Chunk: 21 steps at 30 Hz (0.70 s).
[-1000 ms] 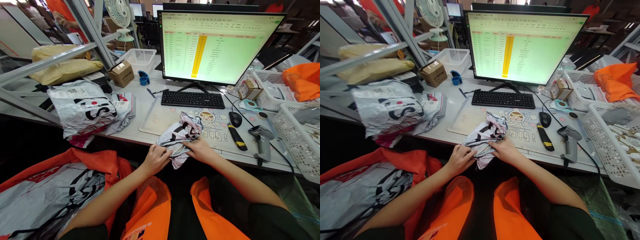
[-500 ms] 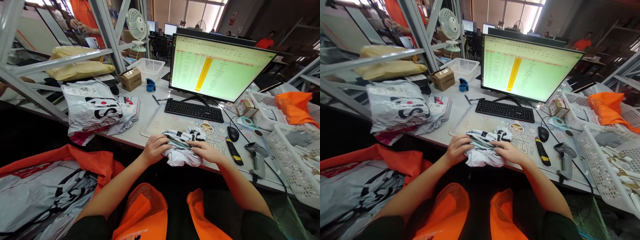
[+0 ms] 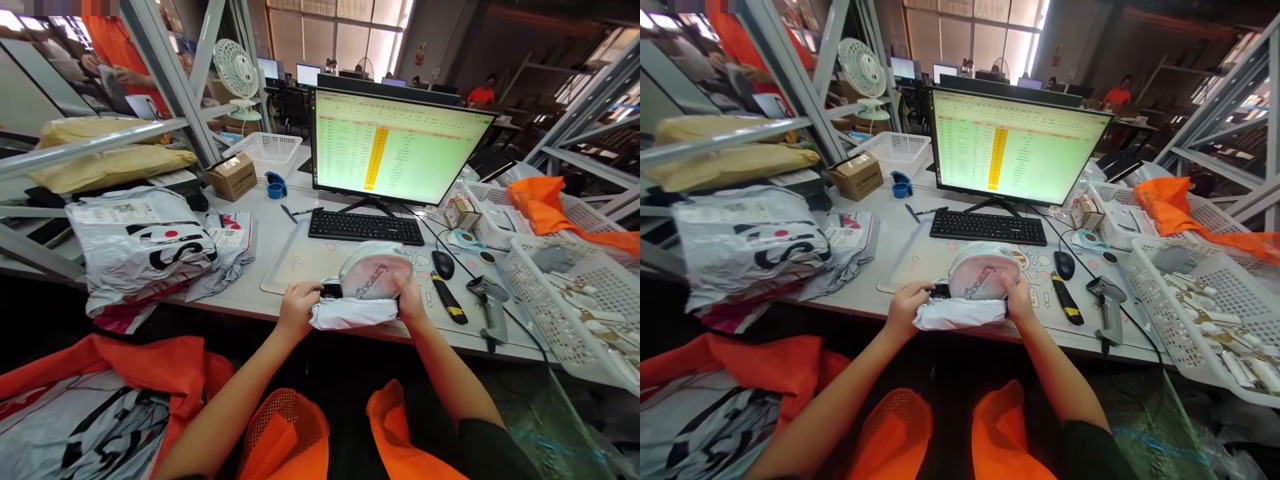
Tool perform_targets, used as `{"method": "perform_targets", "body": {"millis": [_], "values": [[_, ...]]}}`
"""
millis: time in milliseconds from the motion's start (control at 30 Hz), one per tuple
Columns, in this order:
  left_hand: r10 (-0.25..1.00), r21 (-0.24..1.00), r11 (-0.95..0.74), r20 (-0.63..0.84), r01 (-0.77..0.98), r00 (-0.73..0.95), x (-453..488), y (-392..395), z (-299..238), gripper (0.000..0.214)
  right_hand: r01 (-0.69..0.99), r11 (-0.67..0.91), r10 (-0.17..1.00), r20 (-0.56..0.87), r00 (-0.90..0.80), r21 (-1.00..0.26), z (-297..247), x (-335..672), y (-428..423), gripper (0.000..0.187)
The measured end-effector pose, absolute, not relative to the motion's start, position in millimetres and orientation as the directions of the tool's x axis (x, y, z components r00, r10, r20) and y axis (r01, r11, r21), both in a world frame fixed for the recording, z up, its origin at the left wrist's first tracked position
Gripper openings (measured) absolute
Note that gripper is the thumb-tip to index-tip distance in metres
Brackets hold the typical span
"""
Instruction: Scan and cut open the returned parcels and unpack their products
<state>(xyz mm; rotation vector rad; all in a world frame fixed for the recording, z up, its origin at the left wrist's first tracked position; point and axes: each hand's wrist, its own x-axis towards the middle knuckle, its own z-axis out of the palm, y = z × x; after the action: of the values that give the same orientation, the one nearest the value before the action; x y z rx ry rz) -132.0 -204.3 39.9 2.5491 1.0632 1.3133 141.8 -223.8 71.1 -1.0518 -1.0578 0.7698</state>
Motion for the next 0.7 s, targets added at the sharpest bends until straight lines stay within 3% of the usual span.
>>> {"method": "perform_targets", "body": {"millis": [67,100,167,233,300,367,433,500,533,600,700], "values": [[0.698,0.488,-0.711,0.406,0.505,0.590,-138.9,-203.4,36.2,0.007,-0.339,0.313,0.878,0.134,0.460,-0.887,69.6,144.4,-217.8,0.049],[0.692,0.572,-0.677,0.279,0.464,0.666,-143.2,-203.0,36.1,0.015,-0.432,0.318,0.872,0.081,0.483,-0.844,70.6,145.0,-214.9,0.051],[0.663,0.762,-0.538,0.120,0.359,0.739,-152.4,-201.7,38.2,0.045,-0.506,0.338,0.867,0.053,0.495,-0.794,74.1,145.8,-210.3,0.052],[0.667,0.900,-0.360,0.064,0.246,0.743,-158.7,-199.0,41.3,0.065,-0.482,0.358,0.857,0.077,0.509,-0.799,76.8,146.2,-209.8,0.053],[0.719,0.962,-0.244,0.092,0.126,0.689,-157.6,-196.3,43.9,0.068,-0.376,0.396,0.826,0.146,0.544,-0.838,77.0,144.4,-215.1,0.055],[0.788,0.976,-0.216,0.177,-0.005,0.589,-148.6,-195.8,44.8,0.075,-0.150,0.473,0.780,0.334,0.530,-0.868,75.5,139.3,-226.1,0.053],[0.829,0.972,-0.219,0.234,-0.092,0.508,-136.5,-197.7,43.9,0.093,0.135,0.632,0.703,0.638,0.314,-0.763,74.4,131.7,-240.6,0.048],[0.833,0.960,-0.259,0.280,-0.110,0.477,-126.8,-200.9,42.0,0.108,0.300,0.805,0.551,0.832,-0.061,-0.512,74.6,123.9,-255.6,0.047],[0.828,0.948,-0.301,0.312,-0.101,0.466,-123.7,-202.4,41.0,0.105,0.328,0.859,0.473,0.853,-0.218,-0.393,75.1,120.8,-262.6,0.047],[0.809,0.906,-0.419,0.402,-0.060,0.428,-120.5,-204.5,39.3,0.075,0.368,0.891,0.410,0.821,-0.398,-0.267,75.8,117.6,-274.5,0.046],[0.776,0.846,-0.532,0.500,-0.027,0.385,-116.9,-205.5,36.0,0.027,0.423,0.857,0.480,0.755,-0.447,-0.295,74.1,120.0,-287.2,0.048]]}}
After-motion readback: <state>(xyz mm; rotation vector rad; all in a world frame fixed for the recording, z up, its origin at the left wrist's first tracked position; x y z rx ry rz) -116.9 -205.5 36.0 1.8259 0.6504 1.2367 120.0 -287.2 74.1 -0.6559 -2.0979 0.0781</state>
